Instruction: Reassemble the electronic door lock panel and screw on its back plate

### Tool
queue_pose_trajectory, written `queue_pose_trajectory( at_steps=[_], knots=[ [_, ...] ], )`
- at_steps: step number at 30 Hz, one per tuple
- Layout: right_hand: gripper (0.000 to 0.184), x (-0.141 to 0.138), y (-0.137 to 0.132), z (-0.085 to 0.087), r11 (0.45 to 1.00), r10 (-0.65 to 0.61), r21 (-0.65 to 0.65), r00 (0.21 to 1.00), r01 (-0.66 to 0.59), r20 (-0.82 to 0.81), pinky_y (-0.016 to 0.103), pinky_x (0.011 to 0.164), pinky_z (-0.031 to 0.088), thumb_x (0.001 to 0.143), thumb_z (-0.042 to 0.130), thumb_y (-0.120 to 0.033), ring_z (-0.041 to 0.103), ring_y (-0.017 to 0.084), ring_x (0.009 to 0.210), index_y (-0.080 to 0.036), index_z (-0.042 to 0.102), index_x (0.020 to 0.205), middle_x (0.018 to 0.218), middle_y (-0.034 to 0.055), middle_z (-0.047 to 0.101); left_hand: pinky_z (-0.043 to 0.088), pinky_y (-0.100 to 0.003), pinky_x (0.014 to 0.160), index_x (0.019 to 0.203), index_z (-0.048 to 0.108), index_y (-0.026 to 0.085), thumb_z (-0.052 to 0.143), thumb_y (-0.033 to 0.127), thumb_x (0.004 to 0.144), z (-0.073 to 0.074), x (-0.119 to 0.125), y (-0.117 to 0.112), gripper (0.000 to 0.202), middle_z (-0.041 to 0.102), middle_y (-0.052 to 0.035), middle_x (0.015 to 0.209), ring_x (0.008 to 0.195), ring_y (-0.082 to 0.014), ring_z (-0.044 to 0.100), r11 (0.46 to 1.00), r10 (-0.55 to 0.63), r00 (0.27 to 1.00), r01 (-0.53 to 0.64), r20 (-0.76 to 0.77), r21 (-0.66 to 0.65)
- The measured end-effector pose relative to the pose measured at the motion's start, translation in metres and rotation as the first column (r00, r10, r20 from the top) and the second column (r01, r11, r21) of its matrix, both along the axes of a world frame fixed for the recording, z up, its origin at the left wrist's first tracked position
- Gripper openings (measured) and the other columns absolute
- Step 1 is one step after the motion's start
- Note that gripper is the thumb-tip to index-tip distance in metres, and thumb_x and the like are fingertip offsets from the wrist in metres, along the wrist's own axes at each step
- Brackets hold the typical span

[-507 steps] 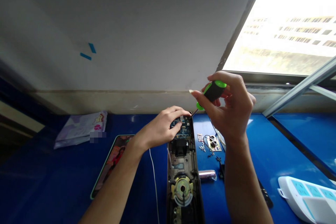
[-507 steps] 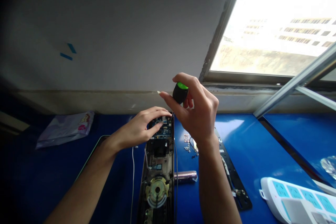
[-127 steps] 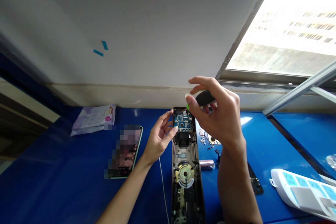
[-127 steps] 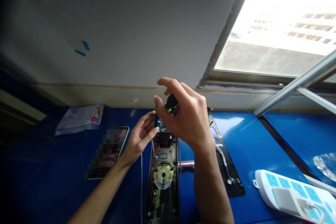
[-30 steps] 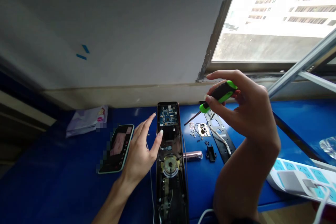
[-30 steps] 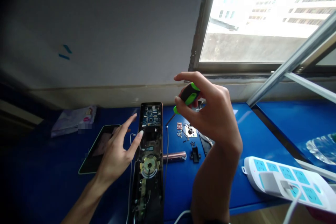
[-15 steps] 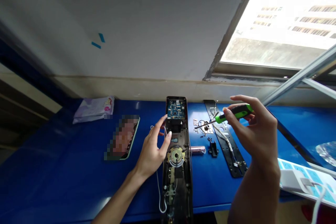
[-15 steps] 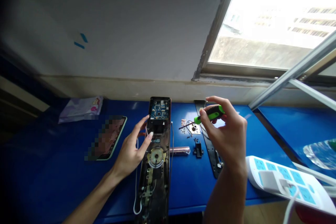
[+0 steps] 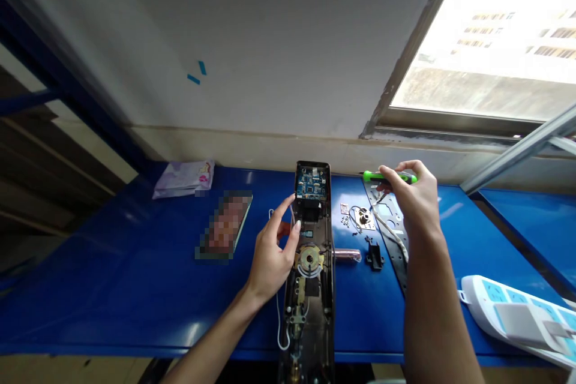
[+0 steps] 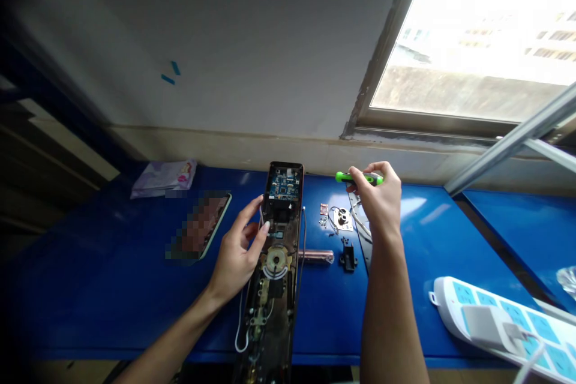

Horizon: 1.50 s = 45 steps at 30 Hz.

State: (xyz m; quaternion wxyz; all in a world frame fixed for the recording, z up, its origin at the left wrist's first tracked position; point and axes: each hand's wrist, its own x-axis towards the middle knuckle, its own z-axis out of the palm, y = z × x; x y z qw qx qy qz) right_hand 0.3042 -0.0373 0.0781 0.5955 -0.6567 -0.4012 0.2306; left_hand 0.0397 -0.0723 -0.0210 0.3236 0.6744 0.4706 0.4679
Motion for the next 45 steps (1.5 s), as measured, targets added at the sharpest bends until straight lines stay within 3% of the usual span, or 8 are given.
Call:
queue_pose_trajectory(
  at_steps=[5, 9, 16, 22, 29, 33, 38, 45],
  knots=[
    [0.051, 0.015, -0.010, 0.003, 0.965, 0.193, -0.163, 0.976, -0.207, -0.099, 0.030, 0.054, 0.063, 0.062, 0.095, -0.047, 0.081, 0.028, 0.068, -0.022, 0.053, 0.075, 0.072, 0.0086, 0.078, 0.065, -0.036, 0.095, 0.160, 0.039, 0.028, 0.055, 0.034, 0.106, 0.000, -0.002, 0.006, 0.056, 0.059, -0.0116, 0.155, 0.112, -0.0215, 0.076, 1.000, 0.003, 0.999, -0.004, 0.042, 0.013],
    [0.054, 0.006, -0.038, -0.023, 0.911, 0.298, -0.208, 0.917, -0.356, -0.264, 0.033, 0.068, 0.066, 0.069, 0.090, -0.058, 0.083, 0.028, 0.081, -0.024, 0.048, 0.074, 0.082, 0.0105, 0.081, 0.067, -0.035, 0.087, 0.160, 0.040, 0.028, 0.055, 0.033, 0.106, 0.002, -0.008, 0.017, 0.057, 0.054, -0.0126, 0.160, 0.092, -0.0168, 0.077, 0.999, 0.001, 0.999, -0.003, 0.040, 0.035],
    [0.054, -0.042, -0.059, -0.078, 0.896, 0.355, -0.256, 0.932, -0.362, -0.076, 0.028, 0.050, 0.048, 0.082, 0.073, -0.066, 0.071, 0.022, 0.060, -0.026, 0.042, 0.065, 0.064, 0.0051, 0.072, 0.066, -0.036, 0.094, 0.158, 0.043, 0.025, 0.056, 0.030, 0.103, 0.005, -0.021, 0.051, 0.057, 0.061, -0.0129, 0.152, 0.110, -0.0216, 0.076, 0.996, -0.010, 1.000, 0.011, -0.007, 0.085],
    [0.049, -0.064, -0.050, -0.091, 0.943, 0.302, -0.222, 0.914, -0.246, 0.271, 0.027, 0.054, 0.032, 0.085, 0.068, -0.053, 0.040, 0.013, 0.052, -0.026, 0.035, 0.060, 0.053, -0.0061, 0.041, 0.065, -0.033, 0.093, 0.157, 0.042, 0.023, 0.054, 0.031, 0.104, 0.004, -0.020, 0.079, 0.055, 0.057, -0.0143, 0.157, 0.104, -0.0189, 0.078, 0.997, -0.043, 0.998, 0.041, 0.039, 0.063],
    [0.034, -0.092, -0.046, -0.101, 0.931, 0.347, -0.296, 0.779, -0.216, 0.522, 0.028, 0.059, 0.027, 0.086, 0.059, -0.031, 0.040, 0.014, 0.055, -0.025, 0.032, 0.066, 0.058, -0.0039, 0.047, 0.066, -0.036, 0.092, 0.153, 0.048, 0.022, 0.055, 0.036, 0.105, 0.005, -0.020, 0.091, 0.051, 0.068, -0.0119, 0.144, 0.104, -0.0222, 0.078, 0.996, -0.033, 0.999, 0.032, 0.003, 0.081],
    [0.030, -0.096, -0.045, -0.104, 0.926, 0.353, -0.333, 0.724, -0.179, 0.593, 0.028, 0.059, 0.023, 0.086, 0.056, -0.023, 0.039, 0.014, 0.057, -0.025, 0.033, 0.066, 0.062, -0.0021, 0.050, 0.061, -0.045, 0.104, 0.151, 0.052, 0.023, 0.055, 0.037, 0.104, 0.005, -0.027, 0.079, 0.049, 0.065, -0.0125, 0.148, 0.117, -0.0270, 0.074, 0.994, 0.011, 0.998, -0.004, -0.055, 0.111],
    [0.035, -0.088, -0.042, -0.096, 0.898, 0.419, -0.389, 0.669, -0.205, 0.614, 0.028, 0.056, 0.022, 0.087, 0.065, -0.027, 0.038, 0.013, 0.054, -0.024, 0.038, 0.065, 0.059, -0.0027, 0.050, 0.031, -0.063, 0.128, 0.161, 0.042, 0.026, 0.046, 0.044, 0.108, 0.000, -0.033, 0.058, 0.056, 0.042, -0.0138, 0.168, 0.159, -0.0356, 0.034, 0.998, 0.035, 0.950, -0.015, -0.310, 0.066],
    [0.042, -0.062, -0.018, -0.054, 0.925, 0.360, -0.327, 0.715, -0.192, 0.599, 0.027, 0.056, 0.031, 0.091, 0.068, -0.056, 0.053, 0.016, 0.056, -0.024, 0.055, 0.068, 0.061, 0.0001, 0.062, 0.019, -0.056, 0.134, 0.169, 0.025, 0.030, 0.035, 0.056, 0.110, 0.002, -0.031, 0.053, 0.065, 0.023, -0.0066, 0.177, 0.165, -0.0279, 0.016, 0.985, -0.149, 0.959, 0.124, -0.243, -0.117]
  ],
)
